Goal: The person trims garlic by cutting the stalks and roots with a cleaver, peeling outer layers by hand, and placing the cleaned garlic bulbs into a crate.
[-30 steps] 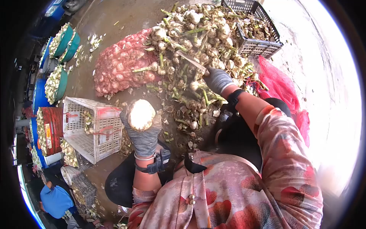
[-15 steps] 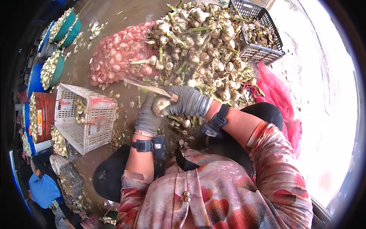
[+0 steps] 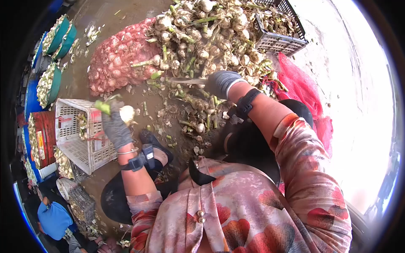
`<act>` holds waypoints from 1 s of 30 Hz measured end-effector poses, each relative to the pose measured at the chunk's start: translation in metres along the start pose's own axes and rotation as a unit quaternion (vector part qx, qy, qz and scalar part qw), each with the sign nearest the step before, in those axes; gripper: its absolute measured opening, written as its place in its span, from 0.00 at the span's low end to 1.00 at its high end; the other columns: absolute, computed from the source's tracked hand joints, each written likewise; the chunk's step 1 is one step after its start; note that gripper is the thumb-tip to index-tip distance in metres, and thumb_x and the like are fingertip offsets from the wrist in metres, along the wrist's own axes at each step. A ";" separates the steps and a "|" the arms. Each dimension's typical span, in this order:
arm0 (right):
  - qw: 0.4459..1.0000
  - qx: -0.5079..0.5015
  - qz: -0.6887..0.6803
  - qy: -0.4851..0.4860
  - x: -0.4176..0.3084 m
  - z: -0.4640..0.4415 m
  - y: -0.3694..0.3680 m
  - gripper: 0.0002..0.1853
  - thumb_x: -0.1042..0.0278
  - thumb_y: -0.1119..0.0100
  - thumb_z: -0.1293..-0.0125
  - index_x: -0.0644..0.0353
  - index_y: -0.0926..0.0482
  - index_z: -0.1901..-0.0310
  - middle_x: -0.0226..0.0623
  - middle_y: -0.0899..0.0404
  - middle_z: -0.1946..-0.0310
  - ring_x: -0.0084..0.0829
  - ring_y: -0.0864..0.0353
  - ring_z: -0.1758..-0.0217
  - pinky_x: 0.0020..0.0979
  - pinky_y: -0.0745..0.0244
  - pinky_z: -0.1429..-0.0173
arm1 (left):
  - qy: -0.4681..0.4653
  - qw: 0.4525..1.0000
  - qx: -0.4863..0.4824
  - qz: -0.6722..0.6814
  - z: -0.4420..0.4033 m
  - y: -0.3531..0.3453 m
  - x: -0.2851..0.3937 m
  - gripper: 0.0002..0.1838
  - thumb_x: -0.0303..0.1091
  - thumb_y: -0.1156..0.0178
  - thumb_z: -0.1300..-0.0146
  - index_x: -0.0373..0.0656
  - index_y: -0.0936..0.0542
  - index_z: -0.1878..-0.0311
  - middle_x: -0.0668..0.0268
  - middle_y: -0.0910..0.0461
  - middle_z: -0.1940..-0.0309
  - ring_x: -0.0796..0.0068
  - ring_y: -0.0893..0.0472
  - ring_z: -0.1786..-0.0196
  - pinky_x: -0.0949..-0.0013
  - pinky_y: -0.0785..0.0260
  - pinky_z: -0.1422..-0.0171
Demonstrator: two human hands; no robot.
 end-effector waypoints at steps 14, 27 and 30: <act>0.867 0.295 -0.400 -0.028 -0.009 0.027 0.043 0.17 0.54 0.39 0.40 0.63 0.20 0.63 0.53 0.20 0.75 0.52 0.19 0.68 0.44 0.24 0.62 | -0.143 0.812 -0.444 -0.351 0.040 -0.151 -0.212 0.24 0.26 0.51 0.40 0.49 0.27 0.38 0.58 0.26 0.42 0.55 0.23 0.46 0.56 0.31 0.41; 0.944 0.129 -0.292 -0.087 -0.021 0.016 0.026 0.17 0.54 0.41 0.40 0.60 0.20 0.59 0.51 0.18 0.69 0.50 0.17 0.62 0.45 0.24 0.56 | 0.136 0.916 -0.354 -0.131 0.019 -0.127 -0.183 0.24 0.39 0.35 0.45 0.43 0.26 0.45 0.58 0.21 0.56 0.62 0.18 0.57 0.63 0.26 0.50; 0.975 0.106 -0.198 -0.009 -0.036 0.014 0.013 0.13 0.59 0.41 0.42 0.56 0.21 0.60 0.48 0.19 0.71 0.48 0.17 0.61 0.45 0.24 0.57 | -0.070 0.915 -0.347 -0.193 0.009 -0.107 -0.147 0.19 0.39 0.35 0.44 0.43 0.23 0.50 0.63 0.19 0.59 0.65 0.20 0.56 0.63 0.27 0.48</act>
Point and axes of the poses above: each hand's wrist, its own z-axis away from the middle knuckle, its own y-axis out of the back of the hand, x = y × z, the point moved 1 cm from there along -z, towards the middle knuckle
